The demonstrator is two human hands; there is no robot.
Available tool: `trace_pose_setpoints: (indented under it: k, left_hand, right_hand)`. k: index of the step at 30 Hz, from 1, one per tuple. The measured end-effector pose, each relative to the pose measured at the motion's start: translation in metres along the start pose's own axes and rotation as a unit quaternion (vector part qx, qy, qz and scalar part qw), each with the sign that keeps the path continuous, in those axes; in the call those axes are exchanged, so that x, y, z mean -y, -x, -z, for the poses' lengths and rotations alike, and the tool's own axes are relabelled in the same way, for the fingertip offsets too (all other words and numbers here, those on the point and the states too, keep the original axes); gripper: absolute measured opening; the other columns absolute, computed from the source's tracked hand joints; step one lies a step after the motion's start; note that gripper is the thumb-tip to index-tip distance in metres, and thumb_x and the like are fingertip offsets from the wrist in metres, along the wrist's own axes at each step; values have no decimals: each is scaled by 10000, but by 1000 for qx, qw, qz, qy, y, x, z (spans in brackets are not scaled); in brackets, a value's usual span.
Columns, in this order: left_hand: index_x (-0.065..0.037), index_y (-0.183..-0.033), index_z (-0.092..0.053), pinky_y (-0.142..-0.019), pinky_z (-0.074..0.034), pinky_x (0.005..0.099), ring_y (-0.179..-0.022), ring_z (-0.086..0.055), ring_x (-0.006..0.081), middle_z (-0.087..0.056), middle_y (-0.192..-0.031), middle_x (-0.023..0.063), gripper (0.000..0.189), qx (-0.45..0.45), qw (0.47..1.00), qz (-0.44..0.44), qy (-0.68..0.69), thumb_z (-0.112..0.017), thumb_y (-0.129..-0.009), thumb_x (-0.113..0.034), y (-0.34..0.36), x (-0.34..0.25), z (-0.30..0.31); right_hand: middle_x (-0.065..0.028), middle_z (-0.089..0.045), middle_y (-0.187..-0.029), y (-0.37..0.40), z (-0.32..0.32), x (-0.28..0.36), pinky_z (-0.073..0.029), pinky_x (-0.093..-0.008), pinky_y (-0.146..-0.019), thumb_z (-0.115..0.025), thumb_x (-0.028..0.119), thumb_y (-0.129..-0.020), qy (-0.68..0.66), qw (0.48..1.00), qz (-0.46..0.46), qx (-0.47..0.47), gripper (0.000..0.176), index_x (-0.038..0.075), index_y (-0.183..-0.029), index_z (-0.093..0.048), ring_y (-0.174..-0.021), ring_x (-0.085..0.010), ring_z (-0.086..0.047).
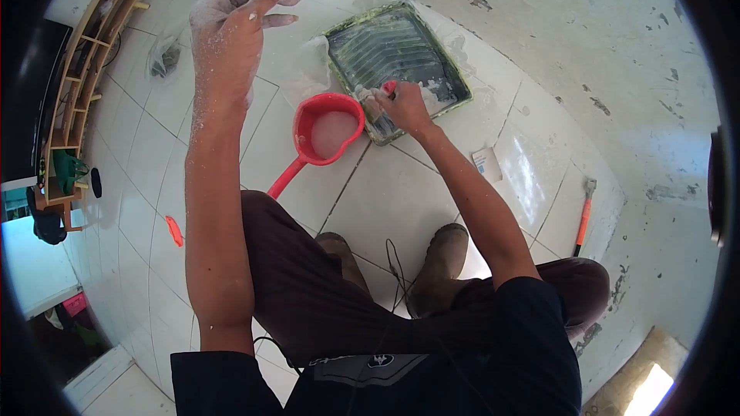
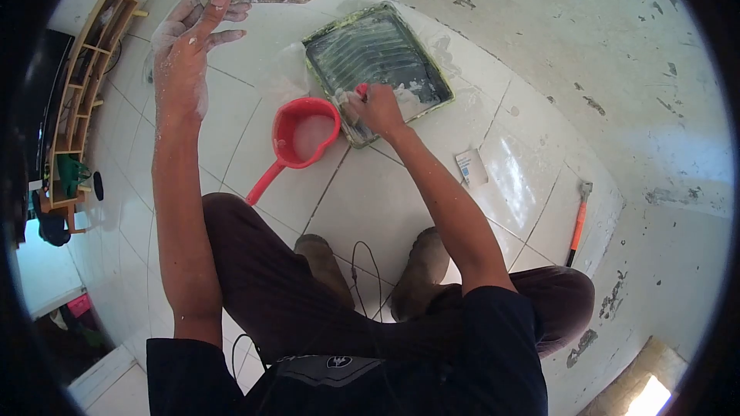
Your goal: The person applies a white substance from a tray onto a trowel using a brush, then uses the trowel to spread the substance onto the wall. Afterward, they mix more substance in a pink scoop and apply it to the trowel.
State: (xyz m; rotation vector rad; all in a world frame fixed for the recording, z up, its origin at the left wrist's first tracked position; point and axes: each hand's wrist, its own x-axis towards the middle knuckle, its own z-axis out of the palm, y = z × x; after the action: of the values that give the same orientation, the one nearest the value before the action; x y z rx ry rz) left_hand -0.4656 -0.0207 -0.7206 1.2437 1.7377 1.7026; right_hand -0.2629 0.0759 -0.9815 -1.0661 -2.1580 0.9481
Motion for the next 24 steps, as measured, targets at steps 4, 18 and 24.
trace_pose_setpoints:
  k: [4,18,24]
  left_hand:
    - [30,-1176,-666,-821,-571,327,-958,-709,196,-728,-1034,116,447,11,1000,2,0,-752,-928,-331,-1,2,-1]
    - [32,-1190,-658,-823,-563,317,-962,-705,193,-733,-1037,123,472,17,1000,11,0,-751,-926,-348,0,2,-11]
    - [26,-1182,-667,-828,-563,317,-953,-703,188,-733,-1047,116,445,33,999,15,0,-742,-935,-338,1,1,-13]
  right_hand:
    - [-295,-603,-681,2,10,-11,-482,-483,-620,-762,241,-849,37,998,-49,8,344,-59,-724,-648,-691,-476,-613]
    - [-275,-602,-648,7,19,-13,-486,-456,-608,-769,234,-827,16,999,-22,28,358,-82,-717,-639,-599,-420,-593]
    - [-229,-608,-617,1,29,-16,-477,-431,-596,-783,261,-824,-23,994,-48,91,365,-64,-719,-653,-540,-329,-544]
